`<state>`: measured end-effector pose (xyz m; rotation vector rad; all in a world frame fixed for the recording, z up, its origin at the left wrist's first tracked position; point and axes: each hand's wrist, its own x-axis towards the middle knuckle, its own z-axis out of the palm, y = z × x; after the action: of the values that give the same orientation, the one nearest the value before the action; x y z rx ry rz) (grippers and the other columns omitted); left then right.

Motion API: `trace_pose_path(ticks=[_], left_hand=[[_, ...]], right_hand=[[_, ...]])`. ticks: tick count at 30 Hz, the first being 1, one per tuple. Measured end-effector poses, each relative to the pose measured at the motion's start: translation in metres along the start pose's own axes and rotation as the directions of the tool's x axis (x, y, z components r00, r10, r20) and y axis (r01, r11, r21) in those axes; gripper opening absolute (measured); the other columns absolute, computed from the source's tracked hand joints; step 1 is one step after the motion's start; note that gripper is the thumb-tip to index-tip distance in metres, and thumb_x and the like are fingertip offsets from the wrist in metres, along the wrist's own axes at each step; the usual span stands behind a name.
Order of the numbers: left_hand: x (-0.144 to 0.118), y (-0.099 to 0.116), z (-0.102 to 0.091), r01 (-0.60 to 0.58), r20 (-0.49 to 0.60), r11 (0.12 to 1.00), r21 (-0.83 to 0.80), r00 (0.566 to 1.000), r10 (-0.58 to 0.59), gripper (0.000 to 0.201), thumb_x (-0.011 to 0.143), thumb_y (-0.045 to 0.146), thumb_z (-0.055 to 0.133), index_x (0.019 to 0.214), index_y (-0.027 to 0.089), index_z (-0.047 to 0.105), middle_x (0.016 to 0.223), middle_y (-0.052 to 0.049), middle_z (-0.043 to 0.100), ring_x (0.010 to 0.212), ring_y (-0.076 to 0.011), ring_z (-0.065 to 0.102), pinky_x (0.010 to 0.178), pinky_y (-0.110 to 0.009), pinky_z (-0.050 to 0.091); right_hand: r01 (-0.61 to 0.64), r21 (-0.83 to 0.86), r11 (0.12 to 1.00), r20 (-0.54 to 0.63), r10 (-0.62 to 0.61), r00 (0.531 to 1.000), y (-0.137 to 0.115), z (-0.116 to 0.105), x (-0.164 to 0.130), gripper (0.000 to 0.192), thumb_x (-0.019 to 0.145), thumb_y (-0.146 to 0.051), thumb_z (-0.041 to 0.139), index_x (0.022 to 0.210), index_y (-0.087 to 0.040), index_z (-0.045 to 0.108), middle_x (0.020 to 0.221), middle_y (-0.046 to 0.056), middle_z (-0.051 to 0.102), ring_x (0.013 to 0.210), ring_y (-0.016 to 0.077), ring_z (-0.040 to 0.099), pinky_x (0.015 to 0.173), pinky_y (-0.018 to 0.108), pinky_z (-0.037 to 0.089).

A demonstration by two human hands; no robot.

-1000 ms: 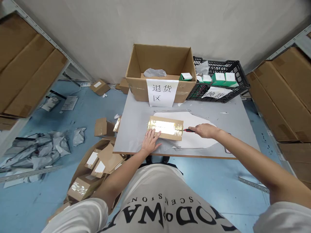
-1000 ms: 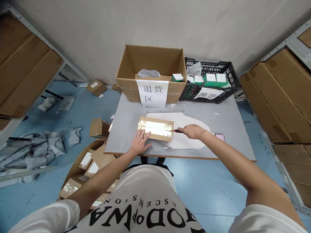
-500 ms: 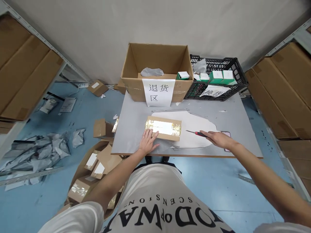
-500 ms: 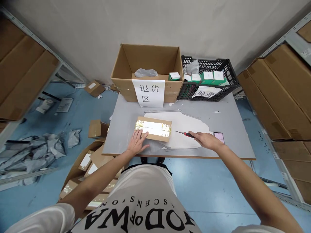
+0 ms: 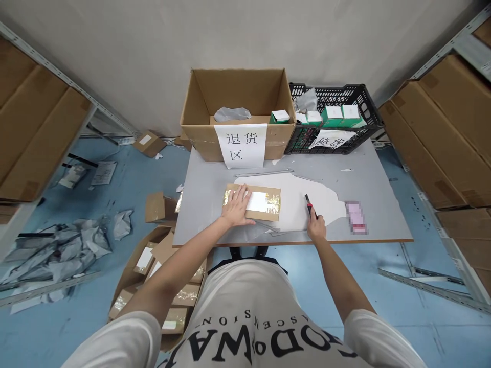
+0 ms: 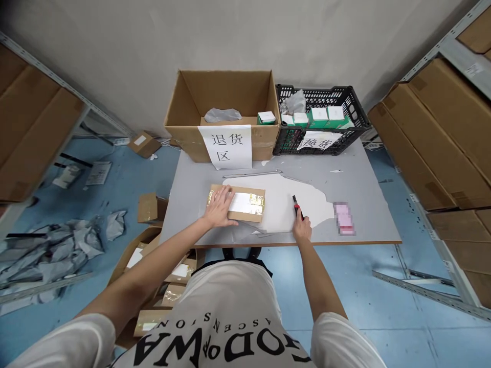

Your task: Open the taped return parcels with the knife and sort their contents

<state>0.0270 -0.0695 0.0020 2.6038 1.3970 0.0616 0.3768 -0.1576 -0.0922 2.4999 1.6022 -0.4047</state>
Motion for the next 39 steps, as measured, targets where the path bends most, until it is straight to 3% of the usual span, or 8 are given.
trace_pose_path(ticks=[3, 7, 13, 21, 28, 32, 35, 39], left_hand=[[0.024, -0.005, -0.004, -0.078, 0.094, 0.997, 0.023, 0.993, 0.075, 0.134, 0.048, 0.077, 0.062, 0.146, 0.005, 0.008, 0.152, -0.026, 0.008, 0.14, -0.0407, 0.004, 0.11, -0.052, 0.003], [0.035, -0.009, -0.005, -0.108, 0.21, 0.993, 0.051, 0.973, 0.095, 0.131, 0.047, 0.072, 0.065, 0.146, 0.007, 0.009, 0.151, -0.026, 0.013, 0.139, -0.0424, 0.006, 0.108, -0.056, 0.0], [0.03, -0.009, -0.007, -0.103, 0.135, 0.994, 0.041, 0.986, 0.097, 0.132, 0.041, 0.065, 0.07, 0.144, 0.005, 0.015, 0.141, -0.026, 0.03, 0.131, -0.0418, 0.024, 0.109, -0.054, 0.004], [0.028, -0.028, -0.009, -0.032, 0.088, 0.999, 0.011, 0.996, 0.031, 0.134, 0.037, 0.063, 0.073, 0.143, 0.008, 0.013, 0.139, -0.025, 0.029, 0.129, -0.0425, 0.023, 0.108, -0.055, 0.005], [0.034, -0.046, -0.012, 0.042, 0.088, 0.999, 0.014, 0.995, -0.043, 0.133, 0.038, 0.063, 0.073, 0.144, 0.008, 0.011, 0.14, -0.025, 0.028, 0.13, -0.0427, 0.022, 0.108, -0.056, 0.006], [0.037, -0.048, -0.012, 0.069, 0.142, 0.997, 0.03, 0.987, -0.072, 0.135, 0.04, 0.066, 0.071, 0.144, 0.007, 0.01, 0.144, -0.028, 0.022, 0.133, -0.0444, 0.017, 0.106, -0.06, 0.005], [0.04, -0.045, -0.014, 0.097, 0.192, 0.994, 0.051, 0.976, -0.105, 0.137, 0.04, 0.07, 0.07, 0.145, 0.006, 0.009, 0.147, -0.03, 0.014, 0.136, -0.0461, 0.01, 0.105, -0.063, 0.003], [0.051, -0.037, -0.019, 0.086, 0.227, 0.994, 0.069, 0.969, -0.1, 0.139, 0.041, 0.074, 0.067, 0.146, 0.006, 0.005, 0.151, -0.029, 0.002, 0.137, -0.0468, 0.001, 0.104, -0.064, 0.003]], right_hand=[[-0.067, -0.023, 0.998, 0.069, 0.068, 0.995, -0.007, 0.013, 0.001, 0.064, 0.091, -0.027, 0.027, 0.15, -0.024, 0.001, 0.113, 0.018, 0.043, 0.104, 0.0317, 0.049, 0.079, 0.042, 0.042], [-0.068, -0.026, 0.997, 0.074, 0.069, 0.995, -0.015, 0.021, -0.002, 0.07, 0.088, -0.024, 0.03, 0.149, -0.02, -0.003, 0.114, 0.02, 0.042, 0.105, 0.0335, 0.047, 0.081, 0.044, 0.042], [-0.053, 0.007, 0.999, 0.04, 0.053, 0.998, -0.022, 0.035, -0.002, 0.062, 0.089, -0.023, 0.025, 0.149, -0.019, 0.012, 0.111, 0.018, 0.043, 0.104, 0.0318, 0.048, 0.08, 0.042, 0.043], [-0.04, 0.028, 0.999, 0.037, 0.039, 0.999, -0.033, 0.049, 0.009, 0.06, 0.09, -0.023, 0.026, 0.148, -0.023, 0.012, 0.119, 0.018, 0.04, 0.109, 0.0317, 0.046, 0.084, 0.041, 0.042], [-0.027, 0.049, 0.998, 0.015, 0.026, 1.0, -0.041, 0.044, 0.008, 0.062, 0.089, -0.03, 0.032, 0.148, -0.023, 0.014, 0.133, 0.019, 0.032, 0.118, 0.0338, 0.037, 0.091, 0.046, 0.038], [-0.005, 0.019, 1.0, 0.053, 0.003, 0.999, -0.041, 0.035, 0.008, 0.065, 0.089, -0.036, 0.035, 0.148, -0.022, 0.012, 0.131, 0.019, 0.034, 0.115, 0.0335, 0.039, 0.085, 0.045, 0.042], [0.021, 0.003, 1.0, 0.115, -0.021, 0.993, -0.042, 0.027, 0.01, 0.064, 0.089, -0.03, 0.034, 0.148, -0.021, 0.012, 0.124, 0.019, 0.041, 0.111, 0.0321, 0.042, 0.08, 0.042, 0.045], [0.001, 0.036, 0.999, 0.151, -0.007, 0.989, -0.045, 0.013, 0.014, 0.066, 0.086, -0.018, 0.033, 0.149, -0.019, 0.011, 0.124, 0.02, 0.041, 0.112, 0.0306, 0.045, 0.085, 0.041, 0.044]])
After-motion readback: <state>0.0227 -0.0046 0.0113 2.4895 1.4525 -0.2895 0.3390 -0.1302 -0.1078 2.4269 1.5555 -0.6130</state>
